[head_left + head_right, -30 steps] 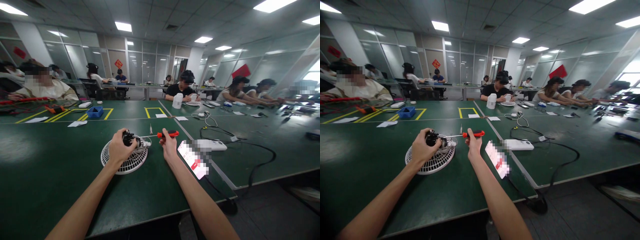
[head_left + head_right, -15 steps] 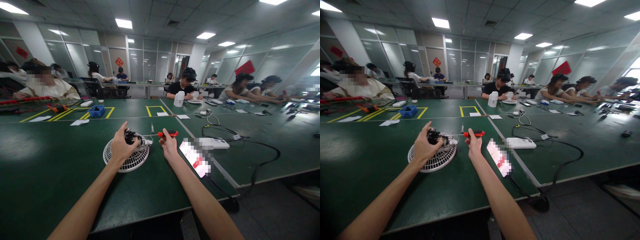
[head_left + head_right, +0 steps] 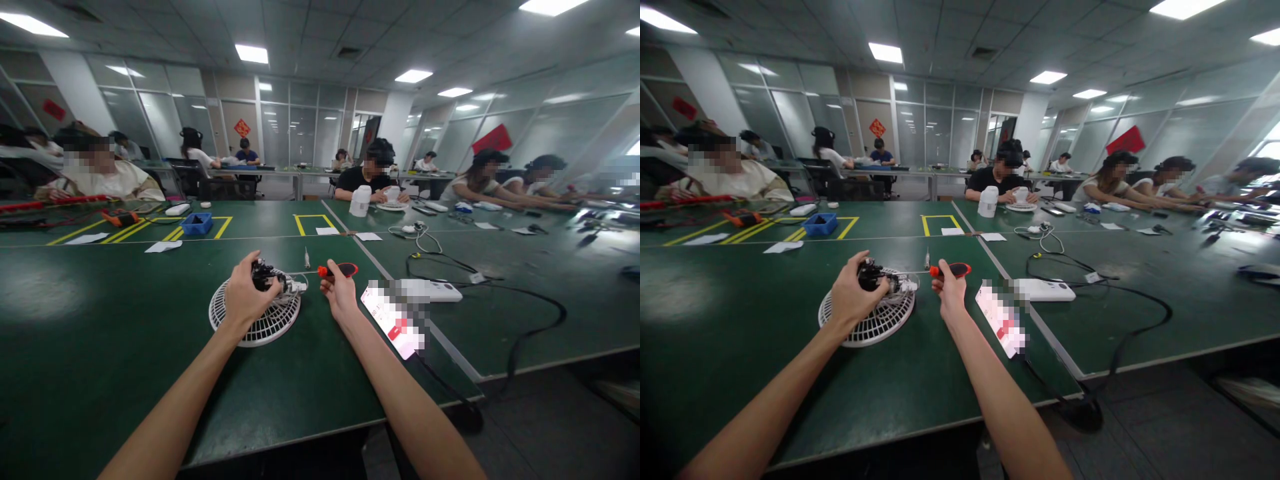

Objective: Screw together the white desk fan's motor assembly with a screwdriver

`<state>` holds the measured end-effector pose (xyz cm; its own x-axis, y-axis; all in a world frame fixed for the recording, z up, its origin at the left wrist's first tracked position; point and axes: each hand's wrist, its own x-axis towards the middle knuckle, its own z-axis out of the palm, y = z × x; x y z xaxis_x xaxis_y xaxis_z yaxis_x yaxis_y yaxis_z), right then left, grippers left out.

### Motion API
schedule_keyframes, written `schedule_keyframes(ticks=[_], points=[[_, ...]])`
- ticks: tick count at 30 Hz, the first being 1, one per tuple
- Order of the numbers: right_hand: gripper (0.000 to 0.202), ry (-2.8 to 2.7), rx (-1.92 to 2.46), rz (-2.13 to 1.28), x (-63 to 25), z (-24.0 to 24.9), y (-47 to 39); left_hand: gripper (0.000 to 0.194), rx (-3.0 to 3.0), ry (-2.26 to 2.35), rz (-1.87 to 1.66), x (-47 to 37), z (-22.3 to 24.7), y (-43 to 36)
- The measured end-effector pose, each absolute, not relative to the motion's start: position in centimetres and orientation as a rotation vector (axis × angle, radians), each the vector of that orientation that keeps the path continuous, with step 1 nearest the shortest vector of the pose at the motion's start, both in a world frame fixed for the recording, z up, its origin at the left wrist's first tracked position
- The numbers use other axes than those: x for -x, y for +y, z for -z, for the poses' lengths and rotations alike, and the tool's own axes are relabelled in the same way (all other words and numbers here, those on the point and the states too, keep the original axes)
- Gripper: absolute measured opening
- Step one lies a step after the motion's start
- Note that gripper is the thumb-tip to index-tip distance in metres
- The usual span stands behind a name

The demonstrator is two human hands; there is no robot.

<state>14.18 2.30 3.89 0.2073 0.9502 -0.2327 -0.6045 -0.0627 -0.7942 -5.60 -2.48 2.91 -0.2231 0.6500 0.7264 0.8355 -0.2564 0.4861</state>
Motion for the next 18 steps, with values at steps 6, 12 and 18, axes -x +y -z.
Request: schedule_keyframes(ticks=[6,12,18], points=[[0.014,-0.409,0.788,-1.391,-14.6,-4.3,2.1,0.061,1.828,-1.803,1.468,5.6,-3.1,-2.6],[0.02,-0.439,0.799,-1.35,-14.5,-4.8,2.0,0.051,1.832,-1.79,1.453,5.6,-3.0,-2.5],[0.039,-0.479,0.88,-1.259,-14.3,-4.0,2.2,0.052,1.834,-1.785,1.451,5.7,-3.0,-2.5]])
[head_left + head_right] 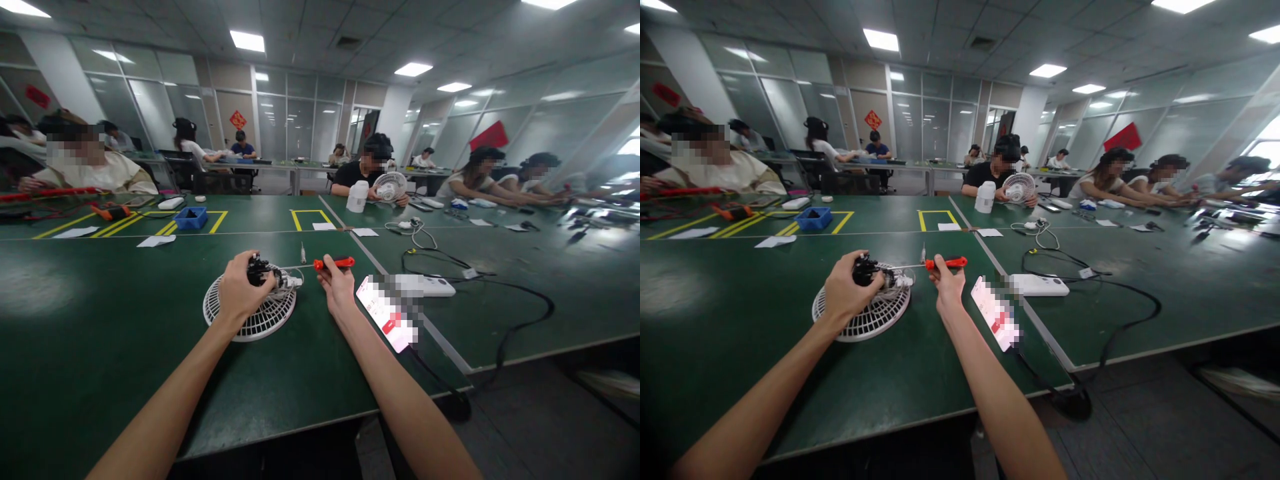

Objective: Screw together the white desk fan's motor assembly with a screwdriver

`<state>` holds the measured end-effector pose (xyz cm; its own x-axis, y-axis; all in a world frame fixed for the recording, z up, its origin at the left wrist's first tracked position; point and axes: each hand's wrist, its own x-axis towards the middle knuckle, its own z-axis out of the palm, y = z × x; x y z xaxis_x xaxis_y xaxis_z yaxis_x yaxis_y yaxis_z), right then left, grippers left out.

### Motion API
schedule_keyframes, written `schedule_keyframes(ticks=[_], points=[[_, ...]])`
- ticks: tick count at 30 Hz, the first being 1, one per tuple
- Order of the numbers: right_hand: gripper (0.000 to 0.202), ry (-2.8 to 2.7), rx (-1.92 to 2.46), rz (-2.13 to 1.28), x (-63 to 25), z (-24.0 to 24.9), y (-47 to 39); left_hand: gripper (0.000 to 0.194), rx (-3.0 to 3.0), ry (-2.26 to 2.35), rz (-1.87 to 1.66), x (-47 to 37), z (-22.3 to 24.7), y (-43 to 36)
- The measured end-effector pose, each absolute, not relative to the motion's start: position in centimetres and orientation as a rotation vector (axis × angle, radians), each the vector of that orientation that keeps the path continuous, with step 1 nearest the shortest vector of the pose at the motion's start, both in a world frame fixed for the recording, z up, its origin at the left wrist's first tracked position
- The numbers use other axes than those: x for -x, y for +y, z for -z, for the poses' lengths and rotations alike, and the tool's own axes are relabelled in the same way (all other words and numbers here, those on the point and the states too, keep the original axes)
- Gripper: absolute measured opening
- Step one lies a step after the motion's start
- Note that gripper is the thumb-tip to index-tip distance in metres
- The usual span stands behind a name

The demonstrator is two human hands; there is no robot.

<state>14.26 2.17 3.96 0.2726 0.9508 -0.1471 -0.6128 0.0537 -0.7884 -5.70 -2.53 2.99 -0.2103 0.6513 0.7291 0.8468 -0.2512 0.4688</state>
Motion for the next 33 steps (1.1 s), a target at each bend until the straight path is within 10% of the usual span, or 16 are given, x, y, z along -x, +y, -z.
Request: schedule_keyframes(ticks=[33], points=[[0.028,-0.451,0.92,-1.302,-14.1,-3.1,2.3,0.046,1.845,-1.814,1.485,5.6,-3.1,-2.6]])
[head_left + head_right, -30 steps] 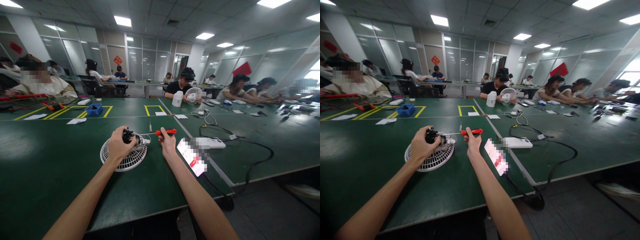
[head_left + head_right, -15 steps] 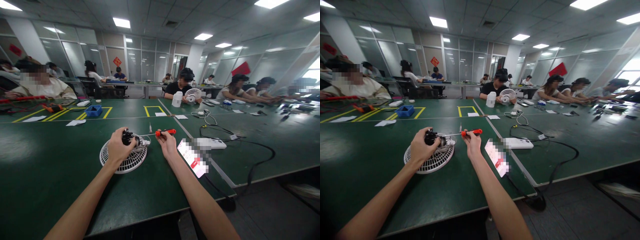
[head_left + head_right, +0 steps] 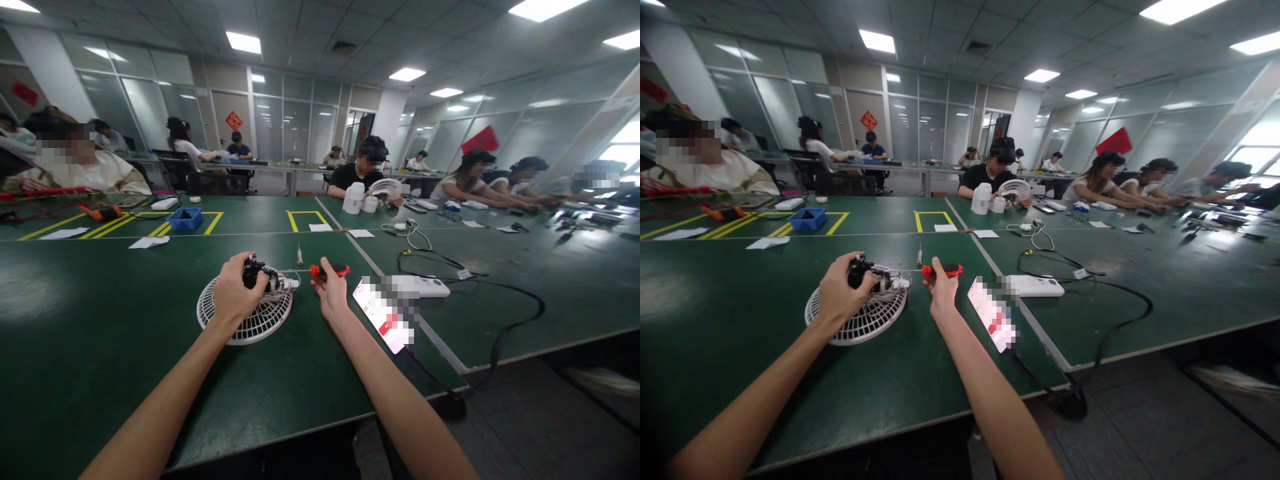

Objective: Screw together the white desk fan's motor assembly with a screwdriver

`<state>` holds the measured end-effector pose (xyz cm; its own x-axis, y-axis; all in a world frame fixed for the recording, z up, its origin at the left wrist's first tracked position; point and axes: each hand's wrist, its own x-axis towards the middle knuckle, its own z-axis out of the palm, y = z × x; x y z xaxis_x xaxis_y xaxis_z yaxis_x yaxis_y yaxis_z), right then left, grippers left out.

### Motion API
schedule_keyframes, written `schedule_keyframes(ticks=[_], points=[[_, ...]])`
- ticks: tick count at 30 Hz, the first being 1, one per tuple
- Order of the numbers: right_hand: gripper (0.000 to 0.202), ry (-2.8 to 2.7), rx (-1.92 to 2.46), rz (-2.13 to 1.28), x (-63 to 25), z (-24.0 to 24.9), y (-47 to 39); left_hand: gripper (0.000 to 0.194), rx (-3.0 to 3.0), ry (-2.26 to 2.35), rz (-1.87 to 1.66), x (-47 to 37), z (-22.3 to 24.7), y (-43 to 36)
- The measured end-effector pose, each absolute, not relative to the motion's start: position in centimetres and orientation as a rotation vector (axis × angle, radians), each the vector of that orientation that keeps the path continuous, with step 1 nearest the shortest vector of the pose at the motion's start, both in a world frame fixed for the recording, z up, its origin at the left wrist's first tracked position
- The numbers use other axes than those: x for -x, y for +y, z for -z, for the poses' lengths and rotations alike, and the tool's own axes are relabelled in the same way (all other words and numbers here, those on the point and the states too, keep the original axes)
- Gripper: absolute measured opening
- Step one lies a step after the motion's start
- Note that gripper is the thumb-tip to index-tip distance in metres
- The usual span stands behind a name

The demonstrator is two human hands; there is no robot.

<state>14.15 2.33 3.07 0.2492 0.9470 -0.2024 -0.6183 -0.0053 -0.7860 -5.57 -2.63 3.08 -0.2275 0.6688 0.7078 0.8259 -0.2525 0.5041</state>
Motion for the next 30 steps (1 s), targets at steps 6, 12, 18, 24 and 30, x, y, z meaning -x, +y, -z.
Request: schedule_keyframes(ticks=[6,12,18,24,30], points=[[0.016,-0.379,0.802,-1.356,-14.5,-4.3,2.0,0.043,1.84,-1.793,1.494,5.6,-3.1,-2.5],[0.027,-0.437,0.914,-1.3,-14.1,-3.9,1.9,0.04,1.842,-1.789,1.505,5.7,-3.0,-2.4],[0.014,-0.409,0.852,-1.339,-14.3,-3.7,2.0,0.041,1.85,-1.787,1.512,5.7,-3.0,-2.4],[0.012,-0.421,0.813,-1.337,-14.5,-4.3,1.9,0.04,1.844,-1.781,1.52,5.7,-3.1,-2.4],[0.023,-0.45,0.833,-1.3,-14.4,-4.3,1.7,0.041,1.841,-1.776,1.519,5.7,-3.0,-2.3]])
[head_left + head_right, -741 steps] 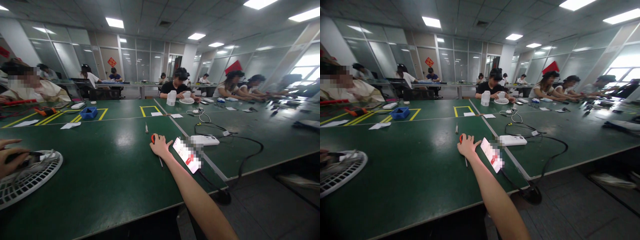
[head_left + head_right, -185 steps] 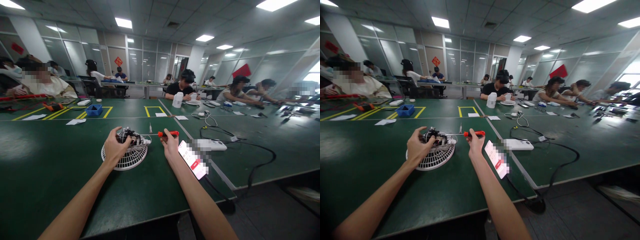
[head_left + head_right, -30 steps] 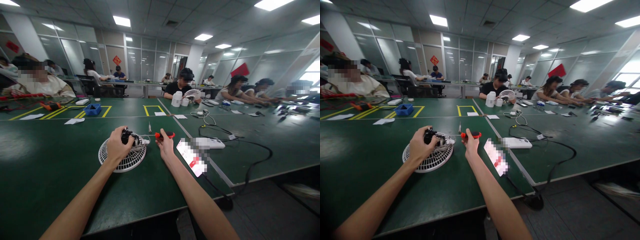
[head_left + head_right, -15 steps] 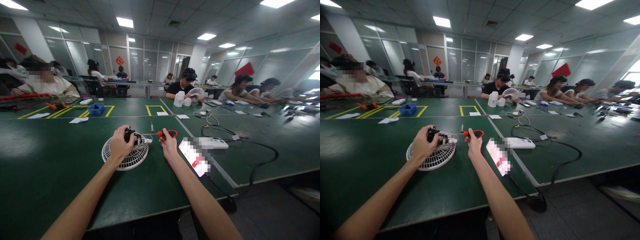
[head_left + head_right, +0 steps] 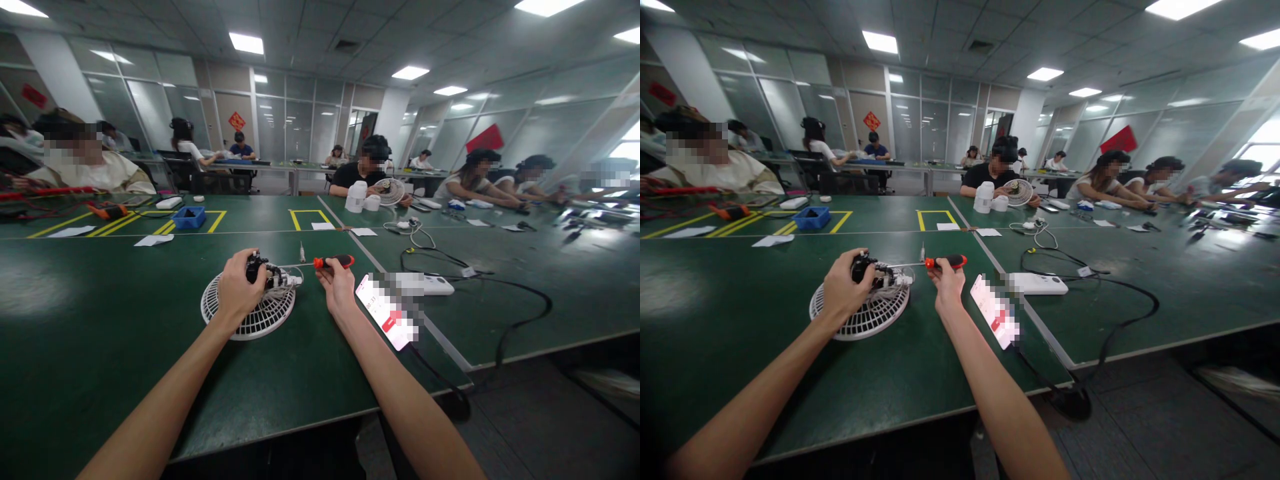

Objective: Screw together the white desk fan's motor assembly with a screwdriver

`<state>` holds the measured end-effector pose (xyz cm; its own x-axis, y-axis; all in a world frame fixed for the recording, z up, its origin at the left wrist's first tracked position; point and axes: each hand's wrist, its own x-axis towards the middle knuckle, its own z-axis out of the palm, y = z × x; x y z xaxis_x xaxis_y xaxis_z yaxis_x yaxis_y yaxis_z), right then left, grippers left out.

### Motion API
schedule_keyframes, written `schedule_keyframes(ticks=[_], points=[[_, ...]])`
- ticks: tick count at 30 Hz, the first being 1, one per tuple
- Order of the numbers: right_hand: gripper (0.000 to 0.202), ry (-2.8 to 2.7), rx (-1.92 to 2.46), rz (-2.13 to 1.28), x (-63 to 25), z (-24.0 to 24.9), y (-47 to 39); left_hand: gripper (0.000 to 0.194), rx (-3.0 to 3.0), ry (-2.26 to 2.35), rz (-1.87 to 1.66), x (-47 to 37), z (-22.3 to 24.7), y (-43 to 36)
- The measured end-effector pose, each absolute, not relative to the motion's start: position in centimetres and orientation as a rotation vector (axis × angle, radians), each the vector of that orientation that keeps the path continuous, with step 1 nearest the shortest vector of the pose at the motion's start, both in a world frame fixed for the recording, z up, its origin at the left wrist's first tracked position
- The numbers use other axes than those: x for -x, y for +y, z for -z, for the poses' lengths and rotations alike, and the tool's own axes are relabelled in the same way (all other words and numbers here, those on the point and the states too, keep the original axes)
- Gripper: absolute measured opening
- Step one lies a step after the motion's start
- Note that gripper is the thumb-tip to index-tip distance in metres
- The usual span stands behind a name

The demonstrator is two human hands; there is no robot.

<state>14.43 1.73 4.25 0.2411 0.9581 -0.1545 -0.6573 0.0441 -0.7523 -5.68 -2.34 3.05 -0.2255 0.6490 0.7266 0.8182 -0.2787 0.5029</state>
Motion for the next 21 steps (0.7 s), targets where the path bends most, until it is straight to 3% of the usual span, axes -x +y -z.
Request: schedule_keyframes(ticks=[9,21], points=[[0.04,-0.482,0.862,-1.348,-14.3,-3.87,1.72,0.041,1.837,-1.761,1.526,5.62,-3.01,-2.26],[0.021,-0.355,0.755,-1.466,-14.17,-4.38,1.58,0.043,1.844,-1.781,1.506,5.8,-2.88,-2.25]])
